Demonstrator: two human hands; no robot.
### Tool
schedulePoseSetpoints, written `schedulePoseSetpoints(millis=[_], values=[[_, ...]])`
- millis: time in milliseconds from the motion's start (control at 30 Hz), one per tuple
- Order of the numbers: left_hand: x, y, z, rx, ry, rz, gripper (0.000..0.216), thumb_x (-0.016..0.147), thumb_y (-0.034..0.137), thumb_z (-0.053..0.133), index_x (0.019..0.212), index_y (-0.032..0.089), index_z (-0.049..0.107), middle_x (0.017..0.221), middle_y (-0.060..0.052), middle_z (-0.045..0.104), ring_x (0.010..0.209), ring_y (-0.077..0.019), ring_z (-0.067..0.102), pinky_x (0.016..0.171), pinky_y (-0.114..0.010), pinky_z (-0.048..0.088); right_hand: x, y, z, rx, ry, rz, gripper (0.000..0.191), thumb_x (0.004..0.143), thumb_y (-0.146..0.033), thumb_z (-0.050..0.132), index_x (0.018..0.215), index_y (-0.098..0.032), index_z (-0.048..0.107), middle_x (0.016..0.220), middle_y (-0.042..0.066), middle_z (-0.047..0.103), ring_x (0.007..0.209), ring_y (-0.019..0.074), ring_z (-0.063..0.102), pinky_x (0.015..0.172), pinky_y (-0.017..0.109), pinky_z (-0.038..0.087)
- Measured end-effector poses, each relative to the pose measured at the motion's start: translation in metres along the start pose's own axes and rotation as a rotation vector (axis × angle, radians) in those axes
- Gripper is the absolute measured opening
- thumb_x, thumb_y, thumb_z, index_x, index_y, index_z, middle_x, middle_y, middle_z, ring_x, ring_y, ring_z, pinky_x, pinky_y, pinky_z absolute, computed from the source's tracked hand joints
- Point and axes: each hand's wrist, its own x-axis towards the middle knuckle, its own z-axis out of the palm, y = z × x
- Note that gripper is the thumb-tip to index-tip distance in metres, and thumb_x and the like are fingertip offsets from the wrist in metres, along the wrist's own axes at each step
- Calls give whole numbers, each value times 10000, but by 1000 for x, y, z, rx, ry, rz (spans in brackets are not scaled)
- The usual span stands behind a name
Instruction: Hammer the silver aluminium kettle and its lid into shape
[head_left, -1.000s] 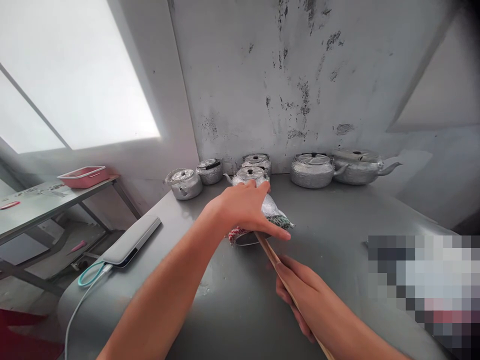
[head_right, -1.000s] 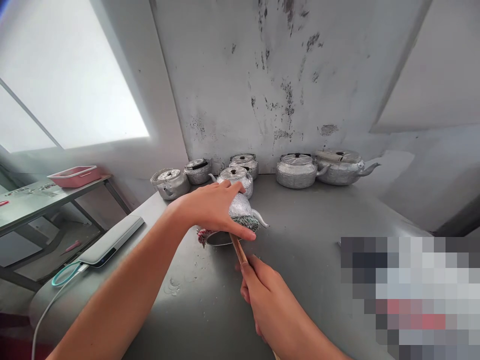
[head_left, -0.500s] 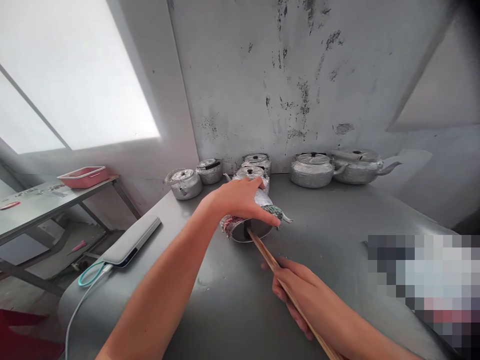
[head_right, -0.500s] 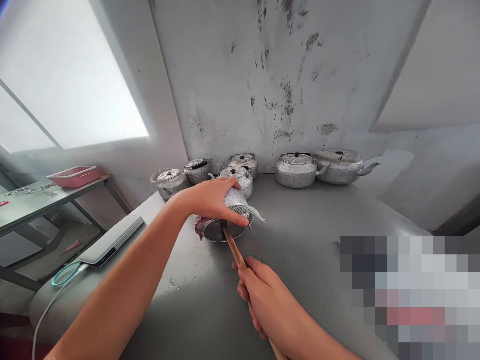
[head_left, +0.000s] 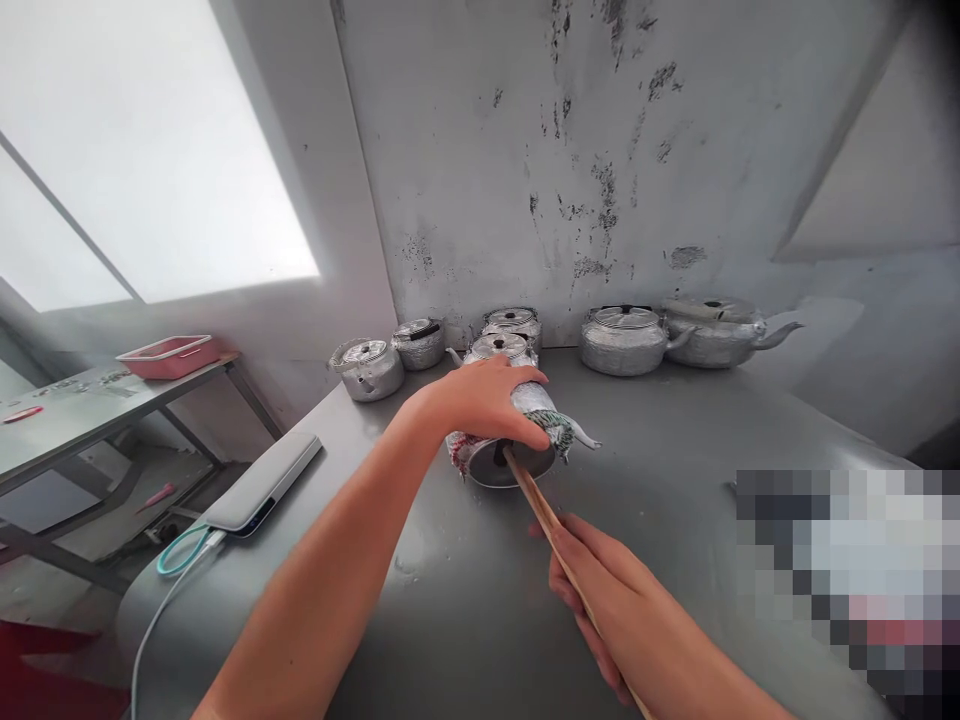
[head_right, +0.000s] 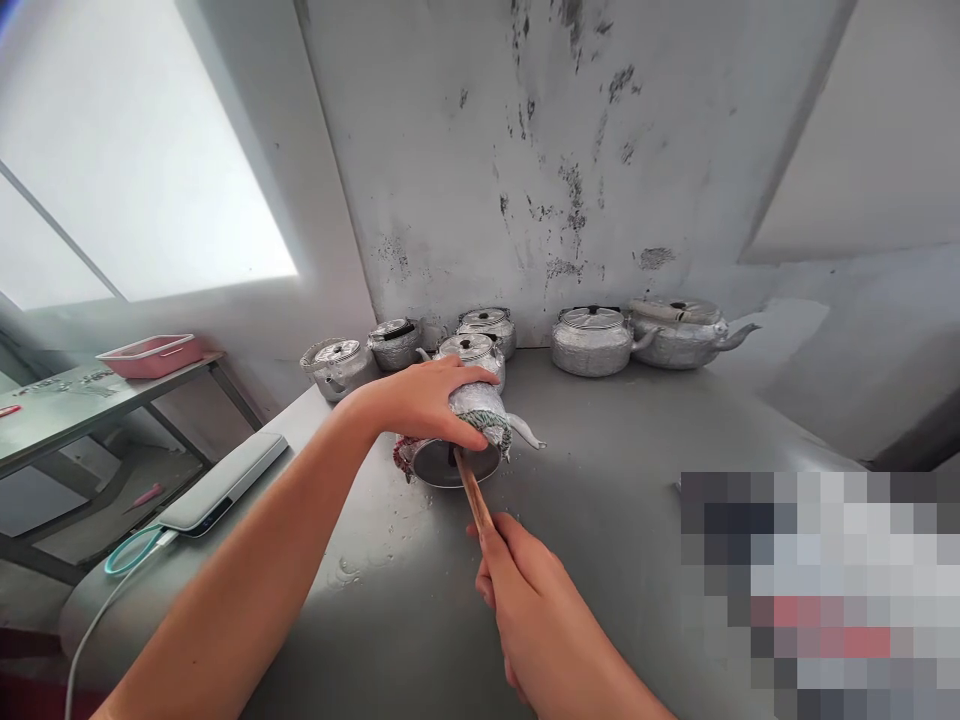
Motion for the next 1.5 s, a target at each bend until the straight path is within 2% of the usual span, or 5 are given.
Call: schedulePoseSetpoints(millis=[267, 667, 867, 1100, 1500], values=[[3, 3, 3, 38, 35, 4, 765, 693, 640, 645, 1405, 401, 498, 1289, -54, 547, 1150, -313, 578, 865, -373, 522, 3, 1, 1, -18, -5, 2, 387, 1029, -569, 251, 939, -247, 446, 726, -85, 371, 421, 55, 265, 353, 191, 309], [-6, 5, -3, 33, -11, -19, 745, 706, 608, 632, 1415, 442, 473, 1357, -41, 505, 1209, -330, 552, 857, -374, 523, 2, -3, -3, -111, -28, 78, 387, 1035, -558, 221, 944, -241, 425, 710, -90, 389, 374, 41, 320, 332, 186, 326], [-10, 12, -2, 79, 2, -87, 778, 661, 505, 637, 1380, 280, 442, 1278, -95, 579, 1194, -327, 541, 789, -372, 523, 5, -4, -1, -142, -55, 37, 383, 1050, -501, 227, 918, -229, 463, 726, -85, 391, 366, 33, 302, 323, 177, 314], [-4, 11, 6, 124, 21, -37, 886, 639, 819, 593, 1374, 332, 503, 1399, -89, 514, 1281, -365, 462, 922, -446, 485, 4, 0, 2, -81, -27, 15, 435, 1031, -581, 232, 880, -238, 452, 703, -90, 373, 392, 38, 267, 328, 166, 307], [2, 22, 12, 178, 95, -31, 741, 718, 787, 555, 1304, 340, 627, 1292, -82, 585, 1209, -326, 513, 984, -452, 447, 5, 1, 4, -64, -49, 40, 361, 1035, -544, 230, 963, -253, 433, 706, -88, 396, 360, 51, 308, 295, 180, 315]])
